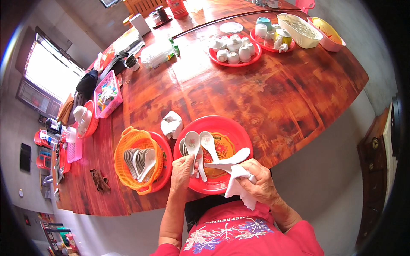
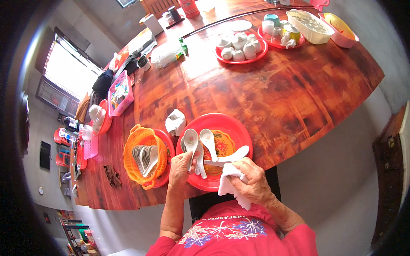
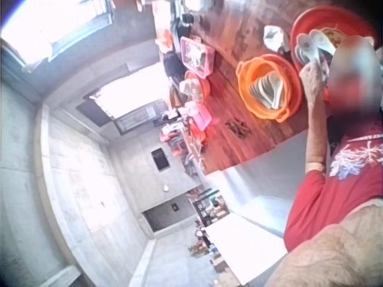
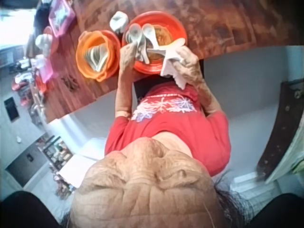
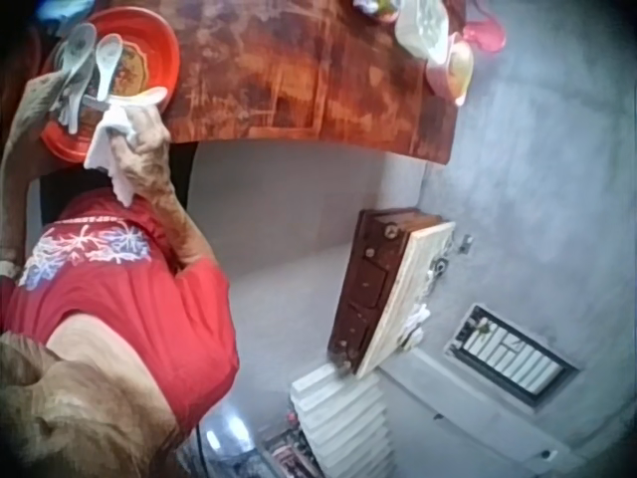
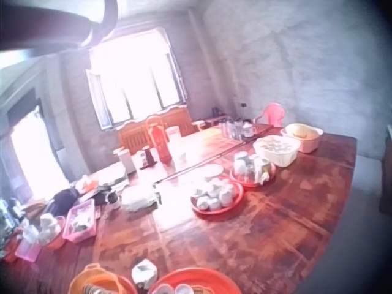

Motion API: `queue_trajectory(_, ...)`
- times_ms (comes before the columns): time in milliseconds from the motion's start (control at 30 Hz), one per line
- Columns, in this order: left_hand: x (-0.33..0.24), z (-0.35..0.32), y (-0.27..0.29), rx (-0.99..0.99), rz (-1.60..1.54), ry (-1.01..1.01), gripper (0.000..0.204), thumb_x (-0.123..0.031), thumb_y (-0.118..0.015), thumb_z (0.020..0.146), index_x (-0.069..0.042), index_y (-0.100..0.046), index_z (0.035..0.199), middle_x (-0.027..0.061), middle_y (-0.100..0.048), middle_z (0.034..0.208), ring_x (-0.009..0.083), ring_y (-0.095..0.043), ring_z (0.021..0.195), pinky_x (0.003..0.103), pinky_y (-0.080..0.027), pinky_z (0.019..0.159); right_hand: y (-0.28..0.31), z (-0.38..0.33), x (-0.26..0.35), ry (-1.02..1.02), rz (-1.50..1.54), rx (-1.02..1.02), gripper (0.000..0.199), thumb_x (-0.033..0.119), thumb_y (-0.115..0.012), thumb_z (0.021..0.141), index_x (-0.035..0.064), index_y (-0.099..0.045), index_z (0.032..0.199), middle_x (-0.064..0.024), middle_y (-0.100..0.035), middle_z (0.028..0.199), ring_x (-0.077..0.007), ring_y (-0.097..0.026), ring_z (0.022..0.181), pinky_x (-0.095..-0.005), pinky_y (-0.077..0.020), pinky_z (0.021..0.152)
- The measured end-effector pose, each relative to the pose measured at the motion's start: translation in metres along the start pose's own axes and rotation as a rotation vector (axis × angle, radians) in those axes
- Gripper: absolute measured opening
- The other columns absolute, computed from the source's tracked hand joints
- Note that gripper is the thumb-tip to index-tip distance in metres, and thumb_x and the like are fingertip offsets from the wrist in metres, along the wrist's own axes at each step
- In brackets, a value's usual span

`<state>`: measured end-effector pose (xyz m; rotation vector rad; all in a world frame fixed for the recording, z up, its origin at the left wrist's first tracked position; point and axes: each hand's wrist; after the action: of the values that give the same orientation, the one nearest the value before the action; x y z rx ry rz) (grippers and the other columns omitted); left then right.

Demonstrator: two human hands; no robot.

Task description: The person dries white ceramic spoons with a white cloth and places them into an orange plastic basket on a wooden table. The person handles each spoon individually, wiping it dry before stacking it in the basket.

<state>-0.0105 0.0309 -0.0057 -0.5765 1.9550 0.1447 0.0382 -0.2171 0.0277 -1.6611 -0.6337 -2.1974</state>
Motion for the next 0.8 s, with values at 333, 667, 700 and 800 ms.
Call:
queue_trajectory(333, -0.009, -0.009, 0.0, 0.181, -0.519, 0.168, 0.028, -0.014, -0.054, 0.091, 0.005, -0.057, 0.111, 0.0001, -0.052, 0.069, 0.0061, -0.04, 0.049, 0.019, -0.031, 0.045, -0.003, 0.014, 0.005, -0.076, 0.114, -0.09, 0.03, -0.001, -0.064, 0.078, 0.0038, -0.056, 0.107, -0.0109, -0.059, 0.092, -0.0199, -0.062, 0.085, -0.0308, -0.0494, 0.074)
queue_trajectory(667, -0.02, -0.031, -0.032, 0.111, -0.446, -0.078, 0.018, -0.012, -0.05, 0.093, -0.001, -0.054, 0.106, 0.0003, -0.048, 0.062, 0.0051, -0.035, 0.041, 0.018, -0.03, 0.038, -0.074, 0.117, 0.012, 0.483, -0.482, -0.266, 0.034, 0.011, -0.072, 0.069, 0.0045, -0.06, 0.099, -0.0143, -0.054, 0.096, -0.0308, -0.057, 0.086, -0.0398, -0.0497, 0.068)
queue_trajectory(700, -0.019, -0.032, -0.03, 0.097, -0.452, -0.113, 0.017, -0.016, -0.048, 0.095, -0.002, -0.055, 0.103, -0.0001, -0.049, 0.061, 0.0052, -0.036, 0.041, 0.018, -0.031, 0.037, -0.085, 0.118, 0.006, 0.454, -0.534, -0.227, 0.033, 0.011, -0.072, 0.069, 0.0039, -0.06, 0.099, -0.0149, -0.053, 0.097, -0.0317, -0.057, 0.087, -0.0402, -0.049, 0.07)
queue_trajectory(800, -0.021, -0.035, -0.031, 0.0, -0.417, -0.263, 0.021, -0.02, -0.044, 0.098, -0.003, -0.056, 0.098, -0.0006, -0.05, 0.06, 0.0053, -0.04, 0.041, 0.019, -0.032, 0.036, -0.104, 0.11, -0.006, 0.382, -0.633, -0.116, 0.029, 0.013, -0.07, 0.072, 0.0032, -0.06, 0.098, -0.0153, -0.051, 0.099, -0.0328, -0.056, 0.088, -0.0413, -0.0485, 0.073)
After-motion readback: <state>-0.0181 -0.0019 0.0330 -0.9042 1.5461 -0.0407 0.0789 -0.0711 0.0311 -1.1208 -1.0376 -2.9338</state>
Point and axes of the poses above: each hand's wrist, its own z-axis towards the middle knuckle, its own y-axis out of the back of the hand, x = y × z
